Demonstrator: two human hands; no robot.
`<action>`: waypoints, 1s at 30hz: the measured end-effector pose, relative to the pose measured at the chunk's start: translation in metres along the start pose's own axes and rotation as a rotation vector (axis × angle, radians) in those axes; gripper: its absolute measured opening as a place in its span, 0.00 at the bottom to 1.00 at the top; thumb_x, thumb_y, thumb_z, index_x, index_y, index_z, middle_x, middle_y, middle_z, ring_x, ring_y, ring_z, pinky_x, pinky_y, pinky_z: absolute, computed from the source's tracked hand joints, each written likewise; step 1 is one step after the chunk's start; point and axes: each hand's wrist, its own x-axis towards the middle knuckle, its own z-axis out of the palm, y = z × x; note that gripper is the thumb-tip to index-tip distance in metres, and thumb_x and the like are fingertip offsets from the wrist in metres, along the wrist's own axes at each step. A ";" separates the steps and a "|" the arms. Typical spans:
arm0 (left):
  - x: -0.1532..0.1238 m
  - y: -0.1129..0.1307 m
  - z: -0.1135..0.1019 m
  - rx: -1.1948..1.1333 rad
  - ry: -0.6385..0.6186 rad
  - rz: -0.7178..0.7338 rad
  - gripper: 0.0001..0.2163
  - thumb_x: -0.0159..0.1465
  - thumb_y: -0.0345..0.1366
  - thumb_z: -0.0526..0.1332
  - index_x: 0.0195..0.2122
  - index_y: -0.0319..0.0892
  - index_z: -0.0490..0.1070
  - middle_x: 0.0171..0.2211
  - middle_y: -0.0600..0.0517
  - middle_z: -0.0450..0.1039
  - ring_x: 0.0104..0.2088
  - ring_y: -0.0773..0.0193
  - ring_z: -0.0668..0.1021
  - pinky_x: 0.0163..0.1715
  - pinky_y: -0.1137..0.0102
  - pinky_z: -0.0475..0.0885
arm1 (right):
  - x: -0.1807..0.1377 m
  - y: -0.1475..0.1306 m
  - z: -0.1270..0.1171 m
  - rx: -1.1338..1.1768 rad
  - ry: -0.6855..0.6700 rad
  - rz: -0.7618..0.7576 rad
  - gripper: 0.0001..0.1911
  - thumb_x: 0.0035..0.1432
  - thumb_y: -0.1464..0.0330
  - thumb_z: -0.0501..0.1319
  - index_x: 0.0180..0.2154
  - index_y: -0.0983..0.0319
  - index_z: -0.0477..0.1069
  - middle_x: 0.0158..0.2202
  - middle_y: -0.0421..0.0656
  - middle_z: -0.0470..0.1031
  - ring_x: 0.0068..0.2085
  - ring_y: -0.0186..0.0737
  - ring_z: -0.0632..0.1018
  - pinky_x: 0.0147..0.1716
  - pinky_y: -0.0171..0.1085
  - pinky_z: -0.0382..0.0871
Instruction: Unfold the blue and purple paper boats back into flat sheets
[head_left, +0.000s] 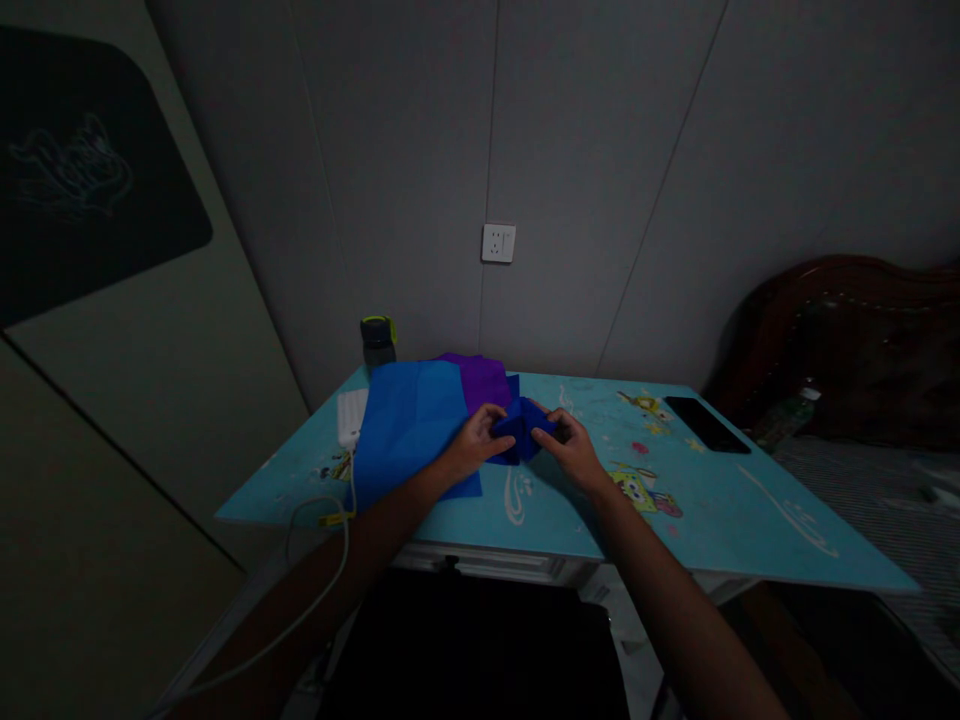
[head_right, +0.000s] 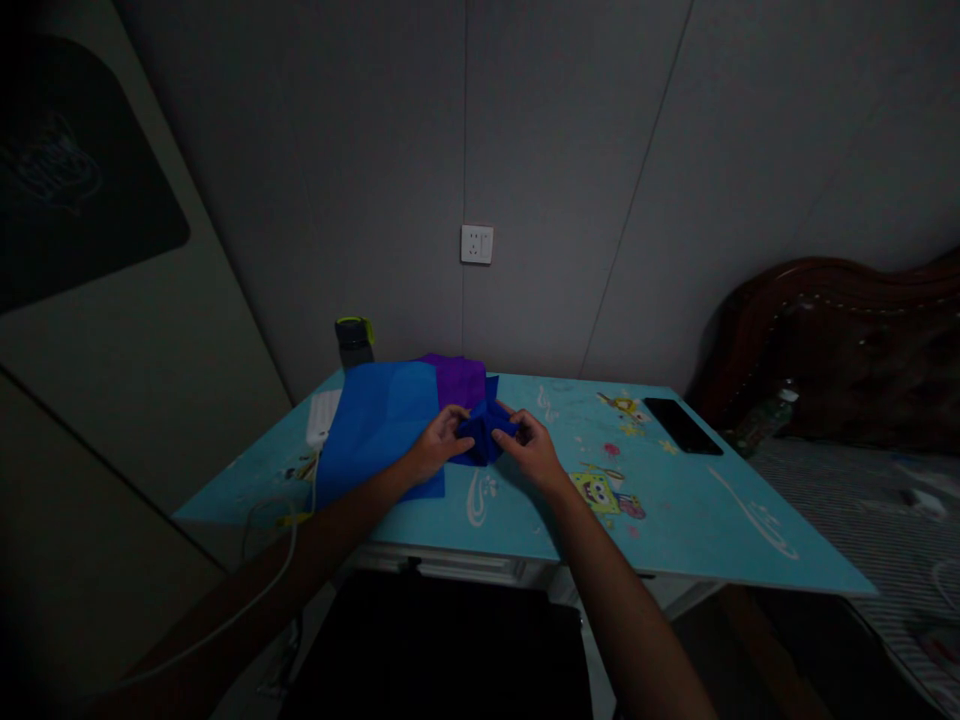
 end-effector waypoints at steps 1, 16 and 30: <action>0.001 0.000 0.000 -0.005 0.002 0.003 0.26 0.49 0.40 0.75 0.44 0.45 0.64 0.41 0.52 0.73 0.46 0.59 0.76 0.47 0.65 0.71 | 0.000 0.001 0.000 -0.006 0.000 -0.003 0.25 0.45 0.52 0.72 0.29 0.56 0.60 0.49 0.45 0.77 0.53 0.52 0.75 0.46 0.46 0.72; 0.003 -0.003 -0.001 0.164 0.083 -0.030 0.26 0.53 0.44 0.72 0.51 0.41 0.70 0.47 0.45 0.76 0.49 0.54 0.77 0.50 0.62 0.71 | -0.003 0.007 0.007 0.096 -0.095 0.021 0.26 0.51 0.62 0.71 0.48 0.52 0.61 0.53 0.44 0.77 0.46 0.43 0.80 0.44 0.43 0.75; 0.004 0.015 0.001 0.213 0.289 -0.021 0.20 0.52 0.49 0.70 0.38 0.41 0.69 0.31 0.53 0.72 0.32 0.66 0.75 0.31 0.74 0.68 | 0.000 0.015 0.001 -0.121 -0.069 0.059 0.24 0.52 0.54 0.69 0.46 0.61 0.72 0.34 0.43 0.78 0.35 0.42 0.78 0.38 0.39 0.72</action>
